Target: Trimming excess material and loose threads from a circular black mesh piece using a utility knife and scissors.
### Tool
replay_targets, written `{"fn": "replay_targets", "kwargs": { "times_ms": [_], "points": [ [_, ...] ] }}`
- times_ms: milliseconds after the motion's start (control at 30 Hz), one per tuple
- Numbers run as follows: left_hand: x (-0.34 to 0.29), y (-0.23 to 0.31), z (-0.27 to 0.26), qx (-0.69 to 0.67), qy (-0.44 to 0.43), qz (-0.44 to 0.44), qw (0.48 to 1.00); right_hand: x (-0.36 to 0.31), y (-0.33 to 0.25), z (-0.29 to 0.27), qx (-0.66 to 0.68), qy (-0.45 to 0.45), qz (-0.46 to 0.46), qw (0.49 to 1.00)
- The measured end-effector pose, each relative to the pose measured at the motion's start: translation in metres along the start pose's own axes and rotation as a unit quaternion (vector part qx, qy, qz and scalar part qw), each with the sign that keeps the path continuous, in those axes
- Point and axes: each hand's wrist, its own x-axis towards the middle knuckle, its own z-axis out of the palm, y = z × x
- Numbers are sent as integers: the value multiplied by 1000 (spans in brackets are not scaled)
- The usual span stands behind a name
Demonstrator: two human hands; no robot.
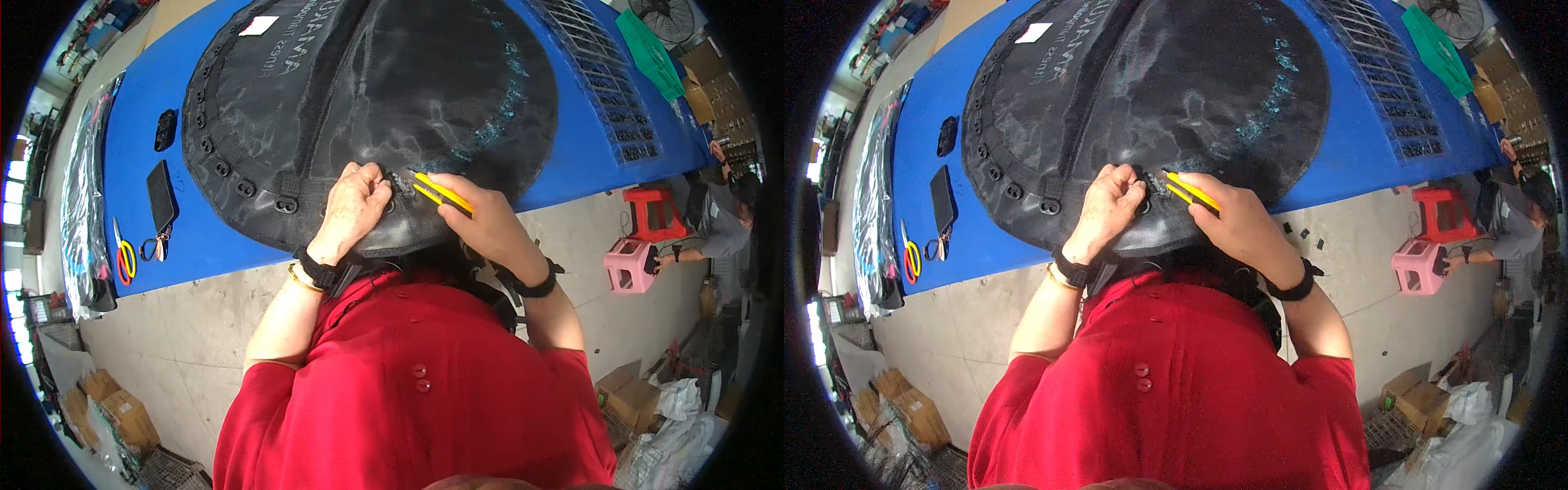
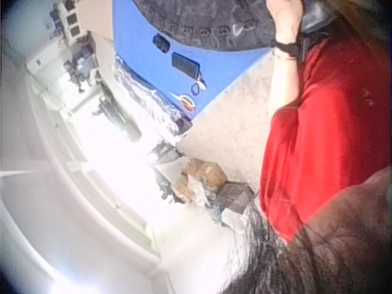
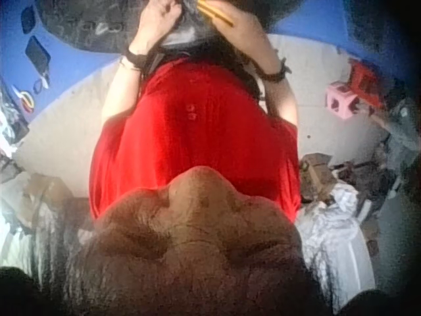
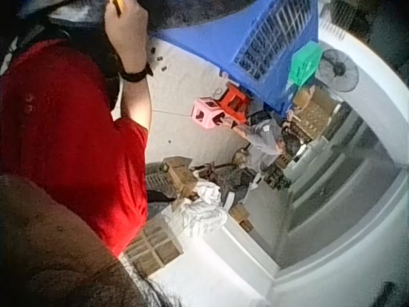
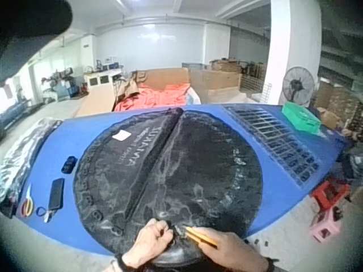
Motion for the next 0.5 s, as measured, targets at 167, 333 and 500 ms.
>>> {"fn": "replay_targets", "kwargs": {
  "times_ms": [167,333,500],
  "points": [
    [2,-1,4,-9,5,20,1000,6,10,11,-14,49,-64,997],
    [2,0,2,-8,-1,10,1000,4,16,13,-17,10,-14,1000],
    [0,-1,2,-12,1,12,1000,-3,-5,-3,-15,-48,33,998]
  ]
}}
